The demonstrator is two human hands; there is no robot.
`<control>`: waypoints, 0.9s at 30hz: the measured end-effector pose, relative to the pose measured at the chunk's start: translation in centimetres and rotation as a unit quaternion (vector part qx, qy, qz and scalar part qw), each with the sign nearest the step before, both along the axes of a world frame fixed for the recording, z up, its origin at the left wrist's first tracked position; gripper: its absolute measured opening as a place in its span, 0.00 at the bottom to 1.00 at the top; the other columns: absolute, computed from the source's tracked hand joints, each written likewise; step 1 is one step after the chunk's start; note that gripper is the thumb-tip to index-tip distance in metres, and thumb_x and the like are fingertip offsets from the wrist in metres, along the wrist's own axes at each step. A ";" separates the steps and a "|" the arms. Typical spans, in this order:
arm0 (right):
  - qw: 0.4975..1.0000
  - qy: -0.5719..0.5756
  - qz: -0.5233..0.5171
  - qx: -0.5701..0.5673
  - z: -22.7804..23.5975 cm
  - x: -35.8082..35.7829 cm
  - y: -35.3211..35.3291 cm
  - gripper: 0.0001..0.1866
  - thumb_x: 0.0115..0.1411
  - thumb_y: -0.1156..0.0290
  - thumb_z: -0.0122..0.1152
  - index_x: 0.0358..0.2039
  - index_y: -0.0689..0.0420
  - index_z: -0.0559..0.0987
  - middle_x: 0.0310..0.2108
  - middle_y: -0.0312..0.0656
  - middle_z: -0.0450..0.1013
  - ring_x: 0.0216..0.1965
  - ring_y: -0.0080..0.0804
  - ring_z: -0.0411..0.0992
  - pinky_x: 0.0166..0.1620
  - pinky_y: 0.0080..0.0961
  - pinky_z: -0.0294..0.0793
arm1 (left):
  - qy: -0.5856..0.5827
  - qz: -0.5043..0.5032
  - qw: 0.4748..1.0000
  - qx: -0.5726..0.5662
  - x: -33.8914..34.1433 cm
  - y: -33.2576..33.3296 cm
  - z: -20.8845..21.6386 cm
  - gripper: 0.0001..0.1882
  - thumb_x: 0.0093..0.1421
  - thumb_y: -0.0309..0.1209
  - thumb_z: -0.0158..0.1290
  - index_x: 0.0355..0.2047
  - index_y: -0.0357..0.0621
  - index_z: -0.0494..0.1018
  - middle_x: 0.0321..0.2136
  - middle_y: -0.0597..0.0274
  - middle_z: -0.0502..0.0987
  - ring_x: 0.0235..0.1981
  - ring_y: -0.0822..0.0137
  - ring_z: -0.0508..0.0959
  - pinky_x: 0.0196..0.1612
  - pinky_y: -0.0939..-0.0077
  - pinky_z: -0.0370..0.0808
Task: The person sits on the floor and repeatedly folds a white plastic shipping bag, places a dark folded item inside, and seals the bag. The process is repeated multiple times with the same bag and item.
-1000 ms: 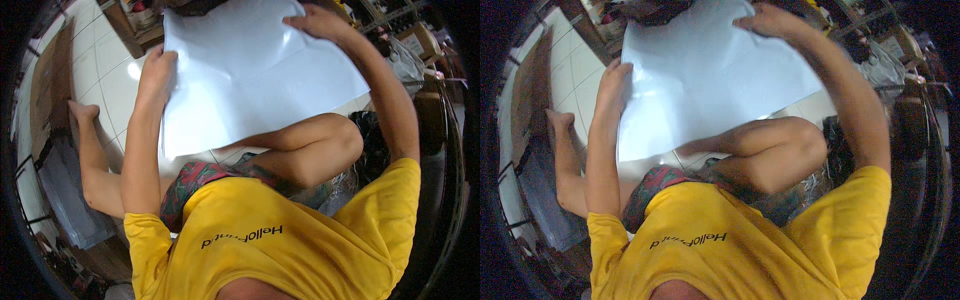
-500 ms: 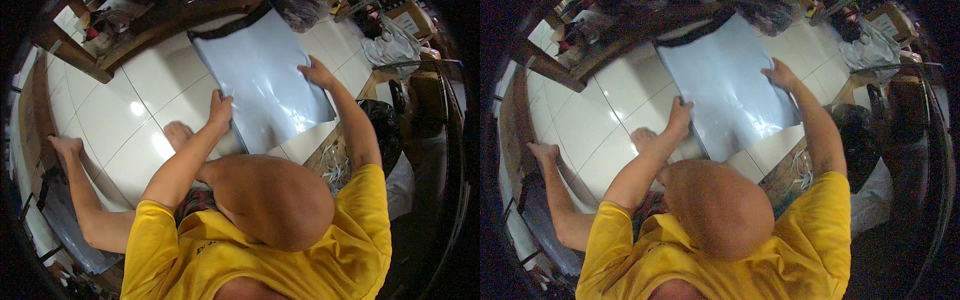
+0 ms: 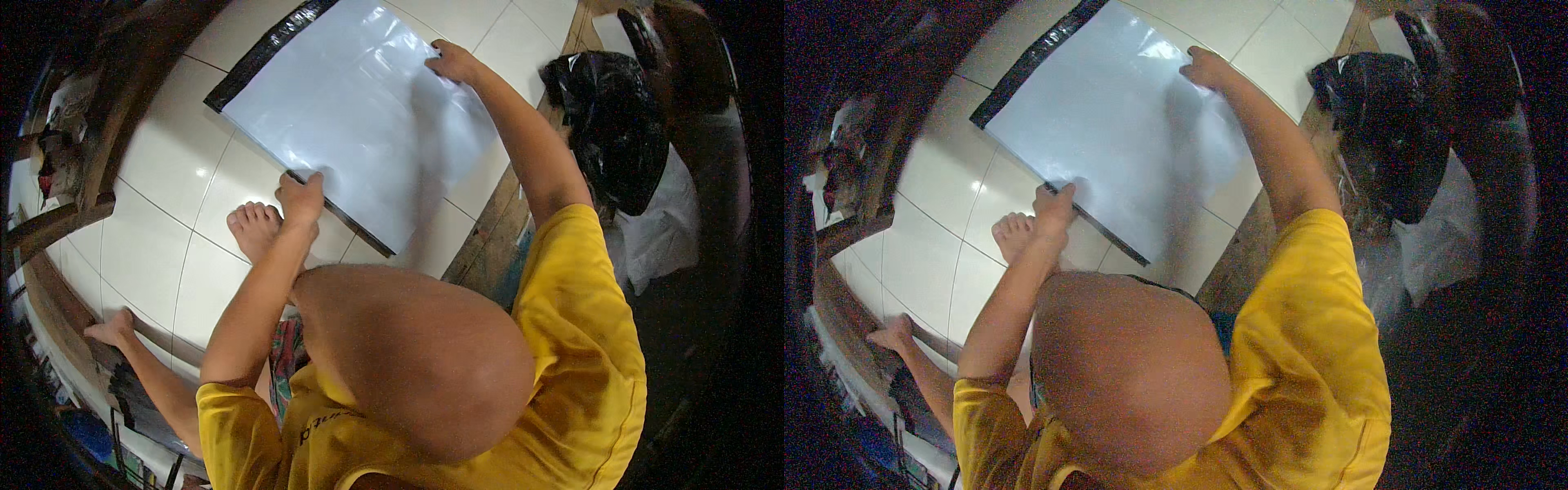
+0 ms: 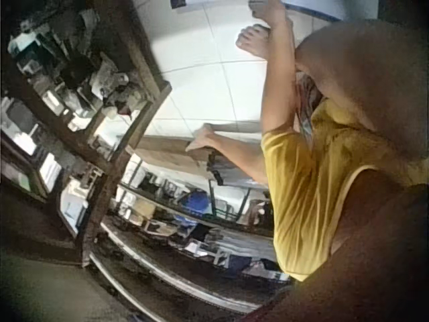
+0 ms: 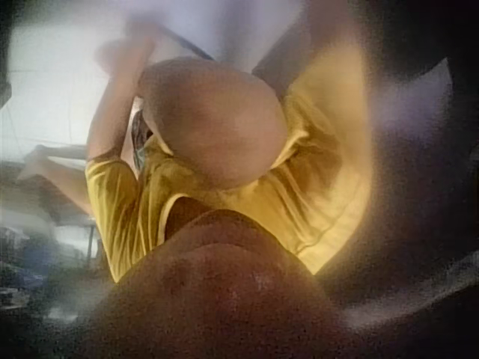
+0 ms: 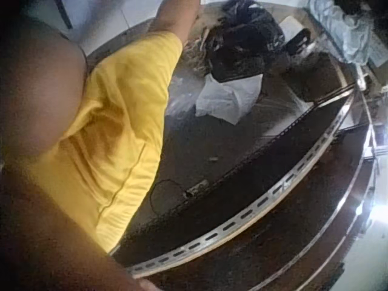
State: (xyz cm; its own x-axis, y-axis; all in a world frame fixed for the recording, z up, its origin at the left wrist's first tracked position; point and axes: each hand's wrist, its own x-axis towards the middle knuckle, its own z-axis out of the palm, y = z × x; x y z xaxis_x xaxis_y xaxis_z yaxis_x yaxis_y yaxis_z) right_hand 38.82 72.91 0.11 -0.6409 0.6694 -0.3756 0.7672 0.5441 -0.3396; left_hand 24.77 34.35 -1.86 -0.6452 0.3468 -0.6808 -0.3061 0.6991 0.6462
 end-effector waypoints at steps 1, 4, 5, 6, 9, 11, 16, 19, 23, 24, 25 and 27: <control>1.000 0.004 -0.017 -0.002 0.5 -0.1 -0.4 0.31 0.59 0.56 0.60 0.54 0.67 0.74 0.49 0.61 0.77 0.52 0.58 0.76 0.57 0.46 0.74 | 0.017 -0.016 0.999 -0.028 -0.4 0.1 -0.6 0.23 0.60 0.35 0.58 0.50 0.35 0.66 0.38 0.55 0.72 0.36 0.60 0.76 0.36 0.63 0.79; 1.000 -0.026 -0.015 0.000 0.8 0.0 -1.1 0.22 0.59 0.63 0.56 0.47 0.67 0.79 0.47 0.62 0.77 0.48 0.59 0.77 0.54 0.47 0.75 | -0.077 0.084 0.992 0.047 0.0 1.7 3.8 0.17 0.62 0.33 0.56 0.44 0.34 0.69 0.35 0.56 0.72 0.34 0.59 0.76 0.35 0.60 0.79; 0.999 -0.024 0.014 0.036 -0.4 0.1 -0.3 0.20 0.58 0.65 0.55 0.44 0.67 0.81 0.46 0.62 0.78 0.47 0.59 0.78 0.53 0.48 0.76 | -0.083 0.091 0.992 0.036 -0.2 2.1 3.0 0.16 0.62 0.33 0.56 0.44 0.34 0.69 0.35 0.56 0.72 0.34 0.59 0.76 0.35 0.59 0.79; 0.996 -0.022 0.043 0.071 -1.5 0.5 0.4 0.18 0.57 0.67 0.54 0.41 0.67 0.82 0.45 0.62 0.78 0.45 0.60 0.78 0.52 0.48 0.76 | -0.088 0.098 0.991 0.026 -0.5 2.4 1.7 0.15 0.62 0.33 0.55 0.43 0.34 0.69 0.34 0.56 0.72 0.35 0.59 0.76 0.35 0.58 0.79; 0.997 -0.031 0.062 0.045 -0.3 -1.2 -0.6 0.17 0.54 0.69 0.54 0.39 0.67 0.83 0.43 0.62 0.78 0.43 0.60 0.79 0.51 0.49 0.77 | -0.162 0.090 0.982 0.048 -2.1 1.6 1.2 0.23 0.60 0.33 0.56 0.51 0.31 0.65 0.45 0.50 0.69 0.43 0.54 0.75 0.39 0.51 0.78; 0.994 -0.032 0.076 0.074 -1.1 -0.7 0.1 0.17 0.54 0.69 0.55 0.38 0.67 0.83 0.42 0.62 0.79 0.44 0.60 0.78 0.51 0.49 0.77 | -0.196 0.080 0.976 0.057 -2.7 1.5 0.9 0.28 0.59 0.34 0.56 0.55 0.30 0.63 0.50 0.47 0.69 0.46 0.51 0.75 0.41 0.48 0.78; 0.993 -0.015 0.029 0.110 -1.8 -0.8 0.7 0.16 0.54 0.68 0.55 0.39 0.63 0.83 0.42 0.61 0.79 0.45 0.59 0.79 0.51 0.50 0.78 | -0.131 0.092 0.986 0.049 -2.0 1.7 3.5 0.15 0.65 0.34 0.53 0.44 0.33 0.70 0.39 0.56 0.73 0.43 0.58 0.74 0.46 0.46 0.77; 0.989 -0.004 0.001 0.149 -2.6 -0.9 -0.4 0.16 0.55 0.67 0.56 0.39 0.60 0.83 0.42 0.58 0.79 0.46 0.57 0.79 0.50 0.50 0.78 | -0.132 0.127 0.982 0.055 -1.5 2.7 3.5 0.15 0.65 0.34 0.54 0.45 0.34 0.70 0.41 0.55 0.73 0.45 0.57 0.73 0.47 0.47 0.76; 0.985 0.004 -0.008 0.172 -2.6 -0.8 -0.2 0.15 0.56 0.66 0.56 0.40 0.58 0.84 0.44 0.54 0.79 0.47 0.56 0.78 0.51 0.49 0.78 | -0.181 0.141 0.971 0.073 -2.1 2.7 3.7 0.16 0.64 0.34 0.54 0.47 0.36 0.70 0.44 0.53 0.72 0.48 0.55 0.72 0.48 0.49 0.75; 0.985 0.000 -0.015 0.169 -2.4 -0.9 -0.4 0.15 0.56 0.66 0.56 0.40 0.58 0.84 0.44 0.53 0.79 0.48 0.56 0.78 0.51 0.49 0.78 | -0.193 0.129 0.970 0.080 -2.4 2.6 2.3 0.16 0.64 0.34 0.54 0.47 0.37 0.70 0.45 0.53 0.71 0.48 0.55 0.72 0.48 0.49 0.75; 0.989 -0.007 -0.033 0.141 -0.9 -1.6 -1.5 0.15 0.56 0.67 0.56 0.41 0.57 0.84 0.46 0.53 0.79 0.49 0.55 0.77 0.52 0.49 0.78 | -0.203 0.125 0.968 0.084 -2.9 2.1 1.5 0.15 0.64 0.34 0.54 0.47 0.37 0.70 0.46 0.53 0.71 0.49 0.55 0.71 0.48 0.49 0.75; 0.991 -0.071 0.001 0.112 -0.3 -2.0 -1.0 0.16 0.57 0.67 0.55 0.42 0.58 0.83 0.49 0.53 0.77 0.50 0.55 0.77 0.53 0.49 0.77 | -0.179 0.133 0.972 0.070 -2.6 2.1 2.1 0.15 0.64 0.34 0.54 0.47 0.39 0.71 0.44 0.53 0.72 0.47 0.55 0.72 0.47 0.50 0.75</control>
